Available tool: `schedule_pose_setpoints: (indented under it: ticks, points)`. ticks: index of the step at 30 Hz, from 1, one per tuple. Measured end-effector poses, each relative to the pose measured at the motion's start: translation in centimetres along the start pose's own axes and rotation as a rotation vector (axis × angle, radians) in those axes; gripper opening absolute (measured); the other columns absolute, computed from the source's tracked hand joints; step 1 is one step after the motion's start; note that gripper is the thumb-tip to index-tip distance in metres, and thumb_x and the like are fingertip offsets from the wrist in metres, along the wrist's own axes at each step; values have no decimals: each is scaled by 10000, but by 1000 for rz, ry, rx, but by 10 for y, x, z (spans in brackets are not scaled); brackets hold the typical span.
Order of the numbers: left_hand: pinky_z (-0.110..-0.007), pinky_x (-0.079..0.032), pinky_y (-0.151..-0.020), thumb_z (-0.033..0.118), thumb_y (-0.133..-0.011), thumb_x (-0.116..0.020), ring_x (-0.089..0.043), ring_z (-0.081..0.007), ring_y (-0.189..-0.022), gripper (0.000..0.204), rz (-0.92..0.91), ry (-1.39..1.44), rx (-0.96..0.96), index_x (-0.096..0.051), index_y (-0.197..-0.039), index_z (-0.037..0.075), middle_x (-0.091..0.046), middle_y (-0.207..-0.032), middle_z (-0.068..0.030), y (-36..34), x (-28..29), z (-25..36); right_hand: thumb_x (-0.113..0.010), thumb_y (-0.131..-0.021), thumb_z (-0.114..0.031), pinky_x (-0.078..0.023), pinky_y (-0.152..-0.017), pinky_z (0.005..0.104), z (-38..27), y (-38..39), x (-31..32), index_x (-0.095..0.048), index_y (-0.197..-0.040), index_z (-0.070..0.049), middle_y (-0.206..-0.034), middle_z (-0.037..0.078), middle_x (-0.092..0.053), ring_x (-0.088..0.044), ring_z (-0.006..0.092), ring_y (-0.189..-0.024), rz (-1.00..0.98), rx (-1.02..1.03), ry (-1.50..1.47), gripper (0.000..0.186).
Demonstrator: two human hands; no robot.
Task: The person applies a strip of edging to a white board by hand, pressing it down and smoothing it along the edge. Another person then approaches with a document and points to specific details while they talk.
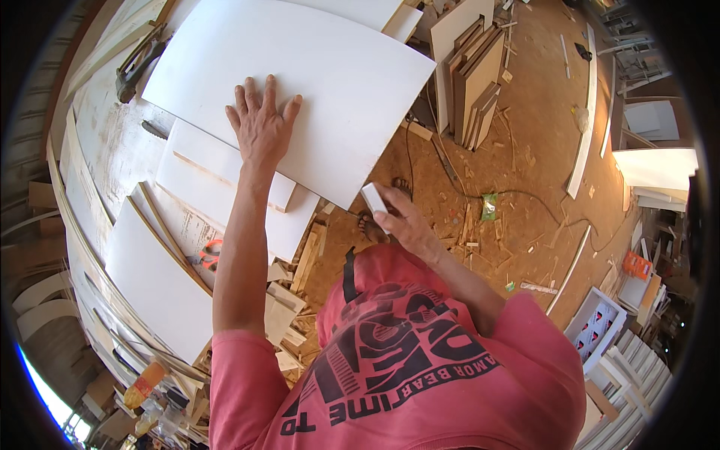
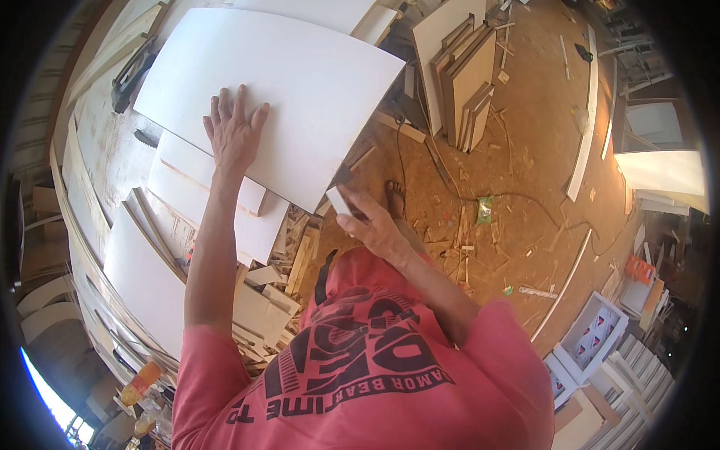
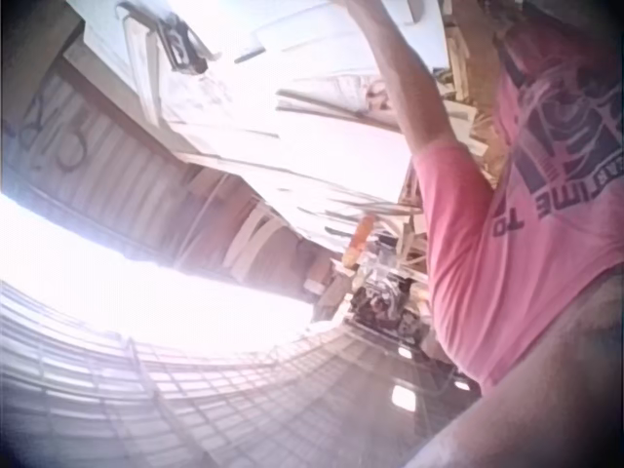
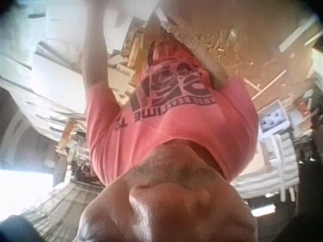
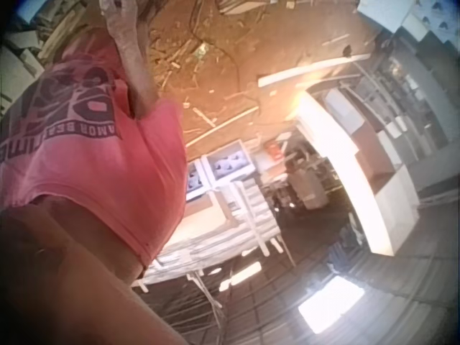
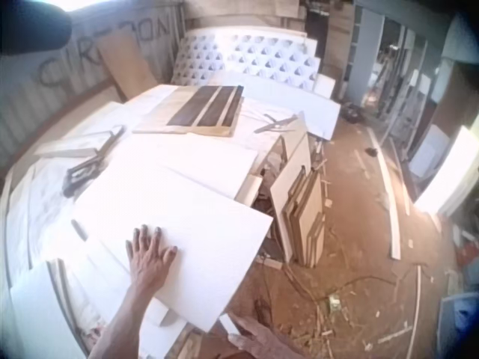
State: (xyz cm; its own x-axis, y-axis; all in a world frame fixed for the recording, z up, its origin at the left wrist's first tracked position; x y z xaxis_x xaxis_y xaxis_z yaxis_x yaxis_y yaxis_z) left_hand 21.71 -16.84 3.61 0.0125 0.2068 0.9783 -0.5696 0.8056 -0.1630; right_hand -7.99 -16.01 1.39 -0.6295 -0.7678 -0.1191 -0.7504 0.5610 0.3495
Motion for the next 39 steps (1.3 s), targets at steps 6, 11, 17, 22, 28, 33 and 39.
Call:
schedule_pose_setpoints:
  ticks: [6,11,17,22,28,33,39]
  points:
    - [-540,-131,-1127,591,-917,-387,-177,-355,-1407,666,4,5,-6,-359,-1430,166,-261,-1492,-190,-1,1,1,-583,-888,-314,-383,-986,306,-11,-5,10,-458,-1351,-18,-1288,144,-512,-500,238,-1161,-242,45,266,563]
    - [-538,-134,-1125,589,-920,-383,-172,-354,-1408,662,-6,8,11,-362,-1428,165,-257,-1492,-193,-1,3,-1,-544,-905,-397,-452,-827,288,-55,-41,66,-430,-1386,-52,-1208,86,-552,-534,158,-1016,165,108,167,603]
    - [-535,-110,-1131,599,-913,-377,-160,-352,-1412,679,-20,40,5,-355,-1434,164,-248,-1497,-192,0,2,0,-535,-884,-466,-474,-831,325,-78,-109,126,-397,-1397,-52,-1219,93,-526,-532,168,-1040,421,217,93,673]
    - [-544,-105,-1127,599,-914,-367,-161,-358,-1410,679,27,29,-8,-362,-1430,157,-255,-1493,-196,-1,0,3,-545,-881,-450,-476,-819,301,-67,-91,100,-401,-1393,-45,-1168,102,-543,-540,162,-1023,398,184,125,668]
    - [-554,-119,-1120,580,-921,-364,-176,-376,-1401,667,83,23,-25,-367,-1425,142,-274,-1477,-210,3,-6,-2,-576,-903,-320,-387,-970,314,-42,-17,24,-453,-1345,-12,-1234,127,-533,-496,212,-1154,195,99,209,553]
    - [-555,-126,-1118,567,-922,-375,-172,-376,-1401,657,69,1,-16,-370,-1423,142,-272,-1478,-205,3,-5,-2,-608,-876,-295,-368,-1015,334,-43,7,-6,-449,-1349,-20,-1292,154,-496,-475,262,-1214,-37,133,320,569]
    - [-547,-122,-1122,558,-919,-390,-165,-364,-1405,653,33,31,13,-367,-1425,145,-263,-1487,-192,1,-1,2,-607,-870,-283,-373,-1015,343,-46,6,-3,-454,-1345,-25,-1309,162,-491,-484,266,-1205,-245,112,376,562]
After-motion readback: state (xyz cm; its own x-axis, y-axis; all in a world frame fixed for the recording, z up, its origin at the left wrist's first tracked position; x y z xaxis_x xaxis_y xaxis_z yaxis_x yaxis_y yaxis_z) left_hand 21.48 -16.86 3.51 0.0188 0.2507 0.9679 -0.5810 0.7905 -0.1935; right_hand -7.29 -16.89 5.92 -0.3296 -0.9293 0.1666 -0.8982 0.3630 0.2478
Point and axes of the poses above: each hand's wrist, its own y-axis away from the middle knuckle, its own x-axis out of the back of the hand, z = x × y, the point moved 2 cm from there along -y, towards the middle knuckle
